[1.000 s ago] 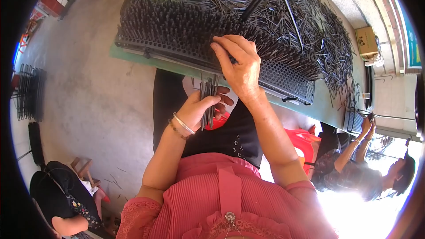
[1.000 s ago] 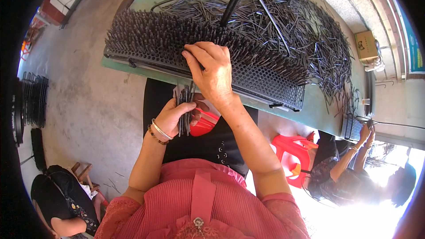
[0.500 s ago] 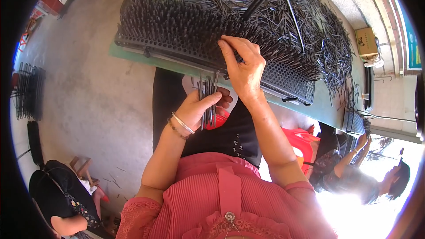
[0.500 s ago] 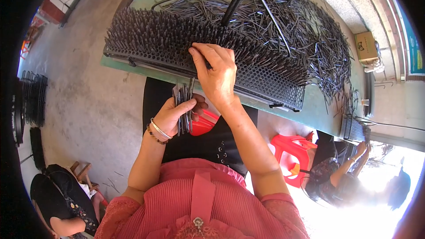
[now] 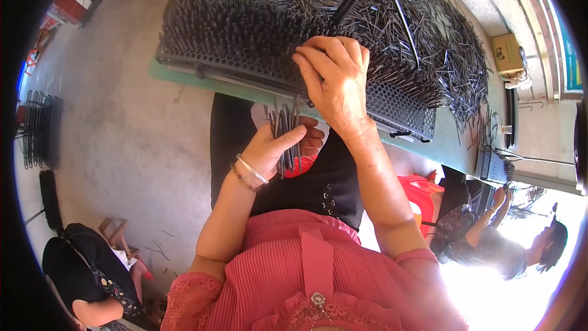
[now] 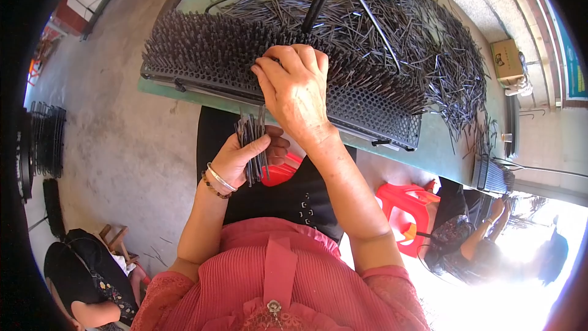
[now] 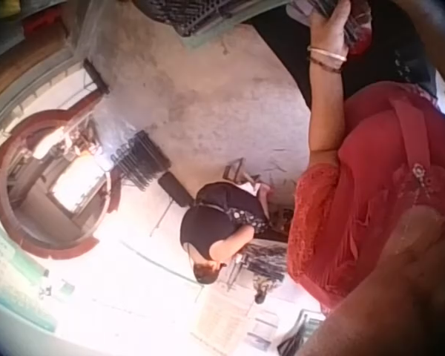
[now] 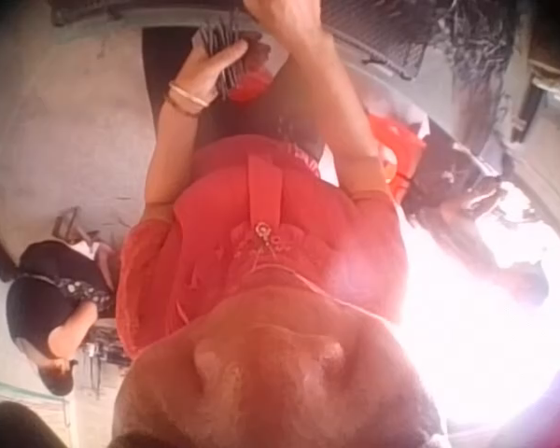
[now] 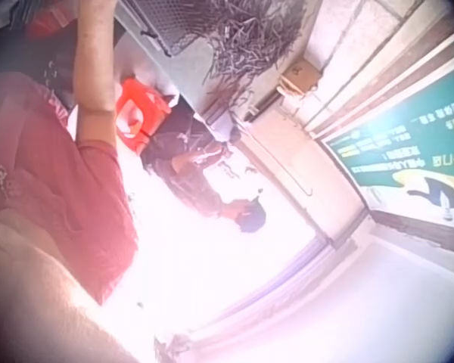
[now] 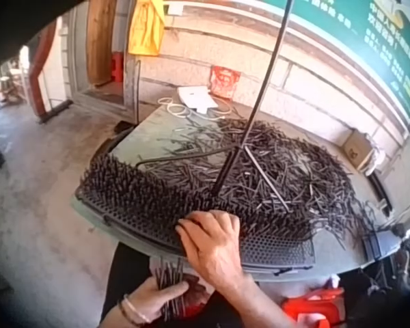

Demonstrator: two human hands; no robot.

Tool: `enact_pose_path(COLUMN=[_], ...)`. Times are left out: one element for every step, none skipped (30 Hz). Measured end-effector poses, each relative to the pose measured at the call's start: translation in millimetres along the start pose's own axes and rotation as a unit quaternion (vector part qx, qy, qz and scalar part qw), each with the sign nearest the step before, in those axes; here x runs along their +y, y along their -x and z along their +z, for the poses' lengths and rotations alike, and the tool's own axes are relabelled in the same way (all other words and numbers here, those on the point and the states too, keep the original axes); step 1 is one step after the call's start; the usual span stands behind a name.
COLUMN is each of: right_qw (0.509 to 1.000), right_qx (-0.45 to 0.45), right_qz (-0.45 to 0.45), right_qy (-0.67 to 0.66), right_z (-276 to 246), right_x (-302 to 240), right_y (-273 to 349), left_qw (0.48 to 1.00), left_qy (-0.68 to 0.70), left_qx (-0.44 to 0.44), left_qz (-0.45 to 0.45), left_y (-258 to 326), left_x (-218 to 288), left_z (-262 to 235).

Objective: Manually inserting thin metal rods into a perforated metal plate on a workbench.

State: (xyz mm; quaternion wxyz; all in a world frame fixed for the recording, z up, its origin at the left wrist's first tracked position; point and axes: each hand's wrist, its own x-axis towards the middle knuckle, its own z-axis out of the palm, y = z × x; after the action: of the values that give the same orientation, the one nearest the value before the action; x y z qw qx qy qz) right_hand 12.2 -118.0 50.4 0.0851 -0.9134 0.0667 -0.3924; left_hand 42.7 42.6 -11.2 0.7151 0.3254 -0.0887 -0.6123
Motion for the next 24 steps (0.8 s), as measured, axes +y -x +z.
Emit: enact_pose_path(right_qw=[1.000, 1.000, 1.000, 1.000, 0.999, 0.998, 0.998, 0.998, 0.997, 0.997, 0.997, 0.996, 0.996, 0.996, 0.996, 0.996, 0.996, 0.996, 0.997, 0.997, 0.996, 0.981, 0.954, 0.916], right_qx=[0.000, -0.007, -0.015, -0.015, -0.027, -0.039, -0.039, -0.052, -0.065, -0.065, -0.068, -0.072, -0.072, -0.072, -0.071, -0.072, -0.076, -0.080, -0.052, -0.024, -0.007, -0.048, -0.091, -0.166], right_qz=[0.000, 0.012, 0.022, 0.022, 0.029, 0.035, 0.035, 0.025, 0.016, 0.016, 0.018, 0.020, 0.020, 0.012, 0.005, 0.005, -0.001, -0.006, -0.002, 0.002, 0.046, 0.110, 0.171, 0.240], right_qy=[0.001, 0.000, -0.002, -0.002, -0.018, -0.033, -0.034, -0.035, -0.036, -0.036, -0.041, -0.046, -0.047, -0.046, -0.045, -0.045, -0.047, -0.049, -0.062, -0.074, -0.082, -0.155, -0.229, -0.275], right_z=[-0.1, 0.1, -0.1, -0.4, -1.0, -1.2, -0.8, 0.2, 1.2, 2.3, 3.4, 3.9, 3.4, 1.9, 1.3, 1.6, 2.3, 2.7, 0.7, -2.9, -9.7, -17.0, -23.5, -31.8], right_x=[0.4, 1.0, 1.3, 1.2, 1.1, 1.1, 1.6, 2.4, 3.1, 3.4, 3.5, 3.4, 3.3, 3.6, 3.6, 3.4, 3.3, 3.3, 5.2, 7.2, 6.8, 5.6, 1.4, -6.1], right_y=[-0.6, -1.3, -1.9, -2.6, -3.5, -4.0, -4.2, -4.0, -3.7, -2.8, -1.8, -1.4, -1.5, -1.6, -1.7, -1.2, -0.5, -0.1, -1.5, -3.7, -4.0, -1.6, 0.9, 1.8], left_qw=[1.000, 1.000, 1.000, 1.000, 1.000, 0.999, 0.999, 0.999, 0.999, 0.999, 0.999, 0.999, 0.999, 0.999, 0.999, 0.999, 0.999, 0.999, 0.999, 0.999, 0.999, 0.998, 0.998, 0.997], left_qy=[0.005, 0.005, 0.009, 0.012, 0.013, 0.018, 0.024, 0.024, 0.017, 0.011, 0.011, 0.002, -0.007, -0.007, -0.012, -0.017, -0.017, -0.021, -0.025, -0.025, -0.045, -0.066, -0.065, -0.069], left_qx=[-0.005, -0.005, -0.006, -0.006, -0.006, -0.006, -0.005, -0.005, -0.004, -0.002, -0.003, 0.005, 0.012, 0.013, 0.014, 0.014, 0.014, 0.014, 0.011, 0.009, 0.009, 0.012, 0.016, 0.015], left_qz=[-0.005, -0.005, -0.012, -0.018, -0.018, -0.028, -0.038, -0.038, -0.037, -0.036, -0.036, -0.035, -0.032, -0.032, -0.028, -0.026, -0.026, -0.021, -0.017, -0.018, -0.009, 0.002, 0.004, 0.019], left_y=[-0.7, -1.1, -1.4, -1.4, -0.9, -0.2, 0.4, 0.7, 1.0, 1.1, 1.0, 0.8, 0.8, 1.0, 1.0, 1.1, 1.3, 1.5, 0.4, -0.1, 0.0, 1.1, 3.3, 5.2], left_x=[0.0, 0.3, 0.7, 1.2, 2.4, 4.1, 5.1, 5.1, 4.9, 4.4, 3.9, 3.3, 3.1, 3.6, 4.4, 4.7, 4.7, 4.6, 4.7, 5.6, 7.3, 8.6, 9.1, 9.3], left_z=[0.2, 0.7, 1.4, 1.7, 2.5, 3.6, 4.4, 4.1, 3.4, 2.8, 2.5, 2.3, 1.9, 1.7, 1.6, 1.9, 1.9, 2.0, 2.6, 4.5, 7.7, 9.5, 8.9, 8.3])
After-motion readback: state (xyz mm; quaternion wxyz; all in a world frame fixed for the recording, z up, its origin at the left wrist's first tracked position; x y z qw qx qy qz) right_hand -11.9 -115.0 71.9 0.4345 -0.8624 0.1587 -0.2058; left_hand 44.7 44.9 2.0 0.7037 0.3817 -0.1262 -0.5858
